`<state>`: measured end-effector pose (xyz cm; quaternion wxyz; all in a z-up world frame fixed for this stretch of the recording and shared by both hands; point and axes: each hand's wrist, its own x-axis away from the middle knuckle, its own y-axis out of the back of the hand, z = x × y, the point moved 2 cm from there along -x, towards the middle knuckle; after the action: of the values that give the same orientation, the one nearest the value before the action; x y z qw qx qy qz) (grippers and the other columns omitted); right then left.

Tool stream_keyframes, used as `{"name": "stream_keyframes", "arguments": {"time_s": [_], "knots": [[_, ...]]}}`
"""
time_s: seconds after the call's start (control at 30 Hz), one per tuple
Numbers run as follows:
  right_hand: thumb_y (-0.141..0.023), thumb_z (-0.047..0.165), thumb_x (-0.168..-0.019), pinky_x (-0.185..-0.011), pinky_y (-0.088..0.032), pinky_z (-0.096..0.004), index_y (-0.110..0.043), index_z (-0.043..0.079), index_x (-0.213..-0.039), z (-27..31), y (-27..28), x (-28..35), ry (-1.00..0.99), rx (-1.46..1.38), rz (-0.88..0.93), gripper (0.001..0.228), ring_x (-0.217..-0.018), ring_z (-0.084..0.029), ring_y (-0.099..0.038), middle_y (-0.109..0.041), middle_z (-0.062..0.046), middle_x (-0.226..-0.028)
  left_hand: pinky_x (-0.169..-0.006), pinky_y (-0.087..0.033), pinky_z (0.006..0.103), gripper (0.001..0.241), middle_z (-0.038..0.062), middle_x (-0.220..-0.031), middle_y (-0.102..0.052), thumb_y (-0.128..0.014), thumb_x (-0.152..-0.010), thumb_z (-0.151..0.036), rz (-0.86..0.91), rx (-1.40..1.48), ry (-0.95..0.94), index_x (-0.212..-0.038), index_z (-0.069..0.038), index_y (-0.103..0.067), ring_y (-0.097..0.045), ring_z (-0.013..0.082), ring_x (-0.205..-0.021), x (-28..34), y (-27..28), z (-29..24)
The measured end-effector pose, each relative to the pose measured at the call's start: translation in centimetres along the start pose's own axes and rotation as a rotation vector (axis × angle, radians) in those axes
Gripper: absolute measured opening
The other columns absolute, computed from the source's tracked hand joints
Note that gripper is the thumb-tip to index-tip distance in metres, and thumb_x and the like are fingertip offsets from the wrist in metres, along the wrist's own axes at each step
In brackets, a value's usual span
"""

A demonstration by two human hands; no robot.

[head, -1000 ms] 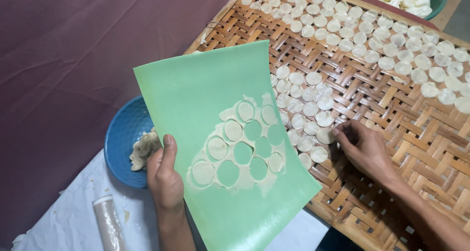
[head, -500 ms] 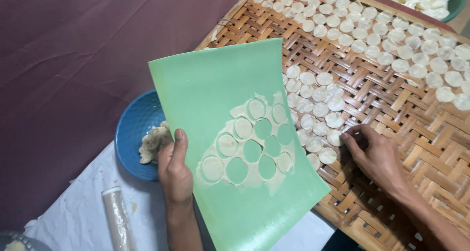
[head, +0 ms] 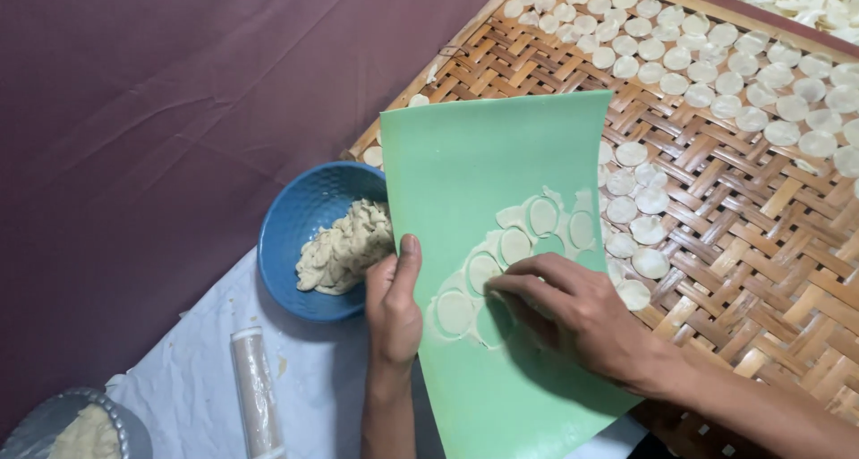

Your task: Cutting small dough circles using a mold and rolling out dough with a rolling pin

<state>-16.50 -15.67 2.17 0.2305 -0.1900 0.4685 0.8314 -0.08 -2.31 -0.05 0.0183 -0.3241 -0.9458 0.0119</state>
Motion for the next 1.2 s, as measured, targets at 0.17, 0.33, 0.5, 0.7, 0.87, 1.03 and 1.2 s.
{"name": "stream_keyframes", "arguments": {"time_s": [0.17,0.33,0.5,0.7,0.87,1.03,1.2], "knots": [[-0.073,0.008,-0.080,-0.061,-0.057,-0.029,-0.072,0.008,-0.113,0.3,-1.1,0.3,0.030,0.166,0.034,0.033,-0.080,-0.016,-0.068,-0.072,-0.004,-0.103,-0.050,-0.022,0.0284,0.054,-0.006,-0.060,-0.031,-0.049,-0.107,-0.031,-0.003,-0.097,-0.056,-0.060,-0.010,-0.034,-0.025,0.0062,-0.059,0.0,-0.4,-0.1],[-0.069,0.012,-0.084,-0.040,-0.052,-0.023,-0.067,0.005,-0.117,0.7,-1.8,0.7,0.027,0.433,0.075,0.033,-0.076,-0.014,-0.064,-0.069,-0.007,-0.102,-0.050,-0.022,0.0279,0.054,-0.006,-0.059,-0.031,-0.047,-0.108,-0.033,0.041,-0.097,-0.058,-0.061,-0.010,-0.036,-0.025,0.0058,-0.058,0.0,-1.2,0.0],[-0.073,0.005,-0.082,-0.051,-0.050,-0.028,-0.068,0.004,-0.100,1.0,-1.1,-0.6,-0.061,0.116,-0.060,0.019,-0.065,-0.015,-0.063,-0.068,-0.005,-0.092,-0.051,-0.021,0.0271,0.051,-0.007,-0.062,-0.032,-0.048,-0.108,-0.031,0.037,-0.037,-0.032,-0.062,-0.010,-0.039,-0.025,0.0053,-0.060,-0.1,-1.0,0.3],[-0.072,0.006,-0.084,-0.054,-0.049,-0.030,-0.066,0.006,-0.102,0.8,-1.3,-0.5,-0.037,0.112,-0.064,0.019,-0.070,-0.017,-0.063,-0.067,-0.005,-0.095,-0.052,-0.023,0.0277,0.051,-0.006,-0.063,-0.034,-0.047,-0.108,-0.032,0.050,-0.039,-0.015,-0.063,-0.009,-0.040,-0.027,0.0060,-0.061,-0.1,-0.9,-0.1],[-0.067,0.005,-0.088,-0.059,-0.055,-0.025,-0.065,0.000,-0.106,-0.2,-0.6,0.4,-0.218,-0.193,-0.105,0.019,-0.069,-0.015,-0.066,-0.071,-0.009,-0.097,-0.052,-0.026,0.0269,0.049,-0.004,-0.063,-0.041,-0.048,-0.108,-0.030,0.041,-0.024,0.017,-0.065,-0.006,-0.047,-0.032,0.0061,-0.060,-0.5,0.1,-0.1],[-0.065,0.007,-0.092,-0.051,-0.066,-0.022,-0.067,0.003,-0.107,-5.6,0.0,6.2,-0.660,-0.529,-0.052,0.015,-0.063,-0.014,-0.077,-0.080,-0.011,-0.089,-0.055,-0.031,0.0252,0.048,-0.001,-0.067,-0.051,-0.049,-0.109,-0.029,-0.035,-0.020,0.101,-0.071,-0.001,-0.058,-0.039,0.0074,-0.062,-0.7,2.0,-0.4],[-0.065,0.018,-0.094,-0.048,-0.057,-0.029,-0.073,0.007,-0.113,-9.2,2.2,11.7,-1.236,-0.207,0.125,0.024,-0.061,-0.021,-0.072,-0.081,-0.013,-0.088,-0.063,-0.032,0.0231,0.048,-0.002,-0.073,-0.051,-0.048,-0.111,-0.030,-0.089,-0.010,0.047,-0.072,-0.003,-0.056,-0.040,0.0067,-0.069,-1.0,3.6,-0.4]]}}
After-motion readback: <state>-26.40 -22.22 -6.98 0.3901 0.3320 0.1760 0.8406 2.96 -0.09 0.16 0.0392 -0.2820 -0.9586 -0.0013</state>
